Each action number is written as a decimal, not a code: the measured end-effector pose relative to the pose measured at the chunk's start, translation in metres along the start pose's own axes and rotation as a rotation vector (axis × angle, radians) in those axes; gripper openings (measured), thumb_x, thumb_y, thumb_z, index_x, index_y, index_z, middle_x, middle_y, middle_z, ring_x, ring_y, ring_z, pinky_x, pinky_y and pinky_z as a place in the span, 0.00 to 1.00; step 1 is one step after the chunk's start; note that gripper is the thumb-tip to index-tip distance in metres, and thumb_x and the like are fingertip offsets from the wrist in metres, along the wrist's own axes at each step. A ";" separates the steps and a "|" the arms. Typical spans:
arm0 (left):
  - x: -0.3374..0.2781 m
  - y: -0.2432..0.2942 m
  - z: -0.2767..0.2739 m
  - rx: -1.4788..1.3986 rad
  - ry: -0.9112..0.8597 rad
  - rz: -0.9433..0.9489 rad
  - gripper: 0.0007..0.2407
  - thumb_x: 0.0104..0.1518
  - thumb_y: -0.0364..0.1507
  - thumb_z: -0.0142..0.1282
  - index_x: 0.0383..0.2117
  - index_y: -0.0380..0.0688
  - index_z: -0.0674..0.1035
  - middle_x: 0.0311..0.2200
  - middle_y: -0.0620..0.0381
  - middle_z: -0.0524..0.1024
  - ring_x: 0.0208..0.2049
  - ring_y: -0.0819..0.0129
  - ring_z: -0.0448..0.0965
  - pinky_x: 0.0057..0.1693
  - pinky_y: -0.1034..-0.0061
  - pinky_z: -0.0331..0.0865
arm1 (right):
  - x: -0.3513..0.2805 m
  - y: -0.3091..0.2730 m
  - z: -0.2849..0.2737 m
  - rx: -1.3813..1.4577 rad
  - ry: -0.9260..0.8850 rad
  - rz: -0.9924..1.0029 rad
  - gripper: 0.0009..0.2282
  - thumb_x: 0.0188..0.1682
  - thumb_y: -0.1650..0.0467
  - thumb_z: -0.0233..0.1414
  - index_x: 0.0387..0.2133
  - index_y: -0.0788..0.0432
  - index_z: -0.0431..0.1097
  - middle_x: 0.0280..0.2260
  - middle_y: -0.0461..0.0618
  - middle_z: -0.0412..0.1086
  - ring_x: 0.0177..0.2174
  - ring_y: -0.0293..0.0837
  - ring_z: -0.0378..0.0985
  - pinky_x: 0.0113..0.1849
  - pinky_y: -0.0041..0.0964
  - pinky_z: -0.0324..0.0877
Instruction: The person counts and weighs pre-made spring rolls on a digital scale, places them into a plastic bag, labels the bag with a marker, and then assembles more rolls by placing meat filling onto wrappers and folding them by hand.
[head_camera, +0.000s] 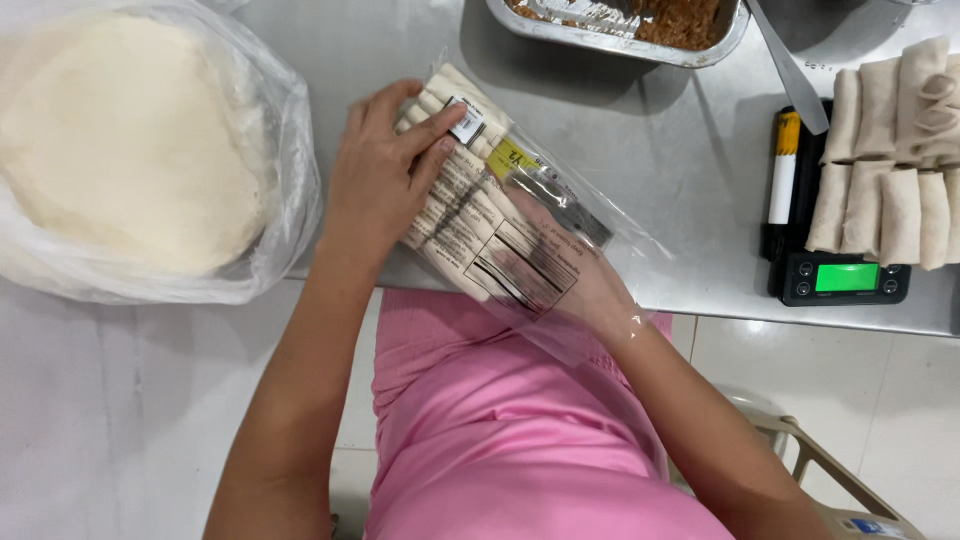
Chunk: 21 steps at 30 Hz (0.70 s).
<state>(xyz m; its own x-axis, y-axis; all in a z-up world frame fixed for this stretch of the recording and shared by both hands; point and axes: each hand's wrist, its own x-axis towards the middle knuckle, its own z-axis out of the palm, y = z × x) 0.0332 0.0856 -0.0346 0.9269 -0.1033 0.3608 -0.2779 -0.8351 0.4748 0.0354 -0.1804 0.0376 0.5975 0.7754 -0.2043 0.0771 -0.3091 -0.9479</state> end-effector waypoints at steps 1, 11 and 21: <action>0.000 0.007 -0.004 0.000 -0.002 0.002 0.13 0.71 0.38 0.50 0.57 0.68 0.81 0.52 0.48 0.73 0.53 0.45 0.73 0.56 0.58 0.68 | 0.001 -0.002 0.000 0.002 0.002 0.000 0.27 0.62 0.61 0.36 0.72 0.61 0.42 0.71 0.56 0.50 0.68 0.47 0.47 0.66 0.36 0.42; 0.006 0.029 -0.017 -0.019 -0.111 -0.303 0.12 0.70 0.39 0.50 0.57 0.73 0.80 0.54 0.52 0.72 0.51 0.48 0.79 0.51 0.57 0.79 | 0.008 0.074 0.035 -0.096 0.239 0.109 0.37 0.49 0.56 0.57 0.72 0.46 0.47 0.71 0.44 0.50 0.69 0.44 0.53 0.65 0.40 0.51; 0.002 0.031 -0.010 0.040 -0.015 -0.254 0.13 0.68 0.36 0.54 0.56 0.71 0.81 0.53 0.53 0.73 0.46 0.48 0.80 0.48 0.56 0.81 | 0.002 0.032 0.032 0.172 0.325 0.071 0.28 0.57 0.66 0.49 0.70 0.60 0.50 0.68 0.55 0.56 0.68 0.49 0.53 0.65 0.40 0.49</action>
<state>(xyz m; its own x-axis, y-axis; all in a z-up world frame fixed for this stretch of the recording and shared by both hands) 0.0237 0.0647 -0.0112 0.9695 0.1045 0.2216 -0.0258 -0.8558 0.5167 0.0135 -0.1705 -0.0007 0.8210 0.5314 -0.2086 -0.0922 -0.2373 -0.9671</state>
